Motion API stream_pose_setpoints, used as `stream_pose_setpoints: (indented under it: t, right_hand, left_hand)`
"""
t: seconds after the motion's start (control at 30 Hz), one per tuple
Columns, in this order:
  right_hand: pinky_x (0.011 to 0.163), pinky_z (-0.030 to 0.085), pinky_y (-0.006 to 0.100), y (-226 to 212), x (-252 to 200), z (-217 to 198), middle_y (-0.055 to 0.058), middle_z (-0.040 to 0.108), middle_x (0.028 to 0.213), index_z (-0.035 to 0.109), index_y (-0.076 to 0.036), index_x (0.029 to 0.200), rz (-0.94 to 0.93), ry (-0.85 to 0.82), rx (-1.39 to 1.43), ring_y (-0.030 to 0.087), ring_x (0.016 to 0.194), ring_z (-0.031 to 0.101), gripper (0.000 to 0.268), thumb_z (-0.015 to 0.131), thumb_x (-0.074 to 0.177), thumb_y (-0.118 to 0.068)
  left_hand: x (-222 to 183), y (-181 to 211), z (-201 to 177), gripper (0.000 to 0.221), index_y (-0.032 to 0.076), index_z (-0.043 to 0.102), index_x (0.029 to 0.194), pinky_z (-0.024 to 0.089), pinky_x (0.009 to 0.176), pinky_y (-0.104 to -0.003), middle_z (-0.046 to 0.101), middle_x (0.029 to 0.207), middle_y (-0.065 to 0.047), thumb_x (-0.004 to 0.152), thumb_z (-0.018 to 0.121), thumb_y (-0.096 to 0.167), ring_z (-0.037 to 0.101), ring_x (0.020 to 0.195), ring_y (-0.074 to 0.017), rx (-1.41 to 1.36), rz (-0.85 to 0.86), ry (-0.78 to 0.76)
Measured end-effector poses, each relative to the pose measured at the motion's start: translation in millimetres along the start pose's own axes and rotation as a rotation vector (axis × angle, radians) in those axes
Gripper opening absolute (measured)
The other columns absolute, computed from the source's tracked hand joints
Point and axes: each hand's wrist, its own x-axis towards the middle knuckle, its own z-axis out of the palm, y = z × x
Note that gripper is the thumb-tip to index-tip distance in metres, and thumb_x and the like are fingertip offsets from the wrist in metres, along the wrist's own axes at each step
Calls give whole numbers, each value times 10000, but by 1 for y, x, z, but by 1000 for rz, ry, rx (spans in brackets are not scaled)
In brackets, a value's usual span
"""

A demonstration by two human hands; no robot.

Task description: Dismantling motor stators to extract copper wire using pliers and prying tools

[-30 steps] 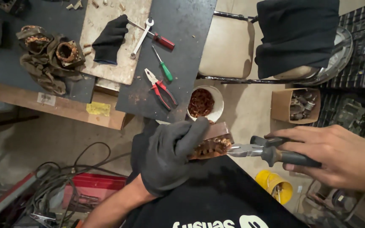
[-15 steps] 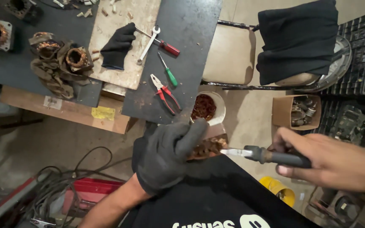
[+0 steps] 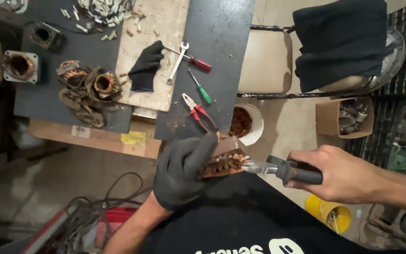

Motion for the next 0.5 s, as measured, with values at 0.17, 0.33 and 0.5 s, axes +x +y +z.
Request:
stream_pose_setpoints:
  t: [0.17,0.33,0.5]
  right_hand:
    - [655,613,353,8,11,12,-93,807,754,626,-334,999,-99,146,-158,176,643,765,242,689,806,-466]
    - [682,572,352,4,9,7,-88,813,934,577,-339,1202,-107,77,-194,181,756,773,411,643,867,-568]
    - [584,548,306,10,-1,12,-60,697,938,611,-224,1023,-353,230,-70,140,643,658,373,645,915,-579]
  left_hand:
    - [8,1,-4,911,110,599,1393,561,953,-387,698,1216,-74,717,825,677,711,1060,-238,-6,-264,1]
    - [-2,-16,-3,1005,137,537,1457,539,911,-378,685,1275,-90,667,921,625,693,1078,-243,-89,-334,-105]
    - [6,-20,-3,1030,138,540,1434,562,969,-408,663,1273,-77,638,936,659,704,1078,-259,-56,-284,-68]
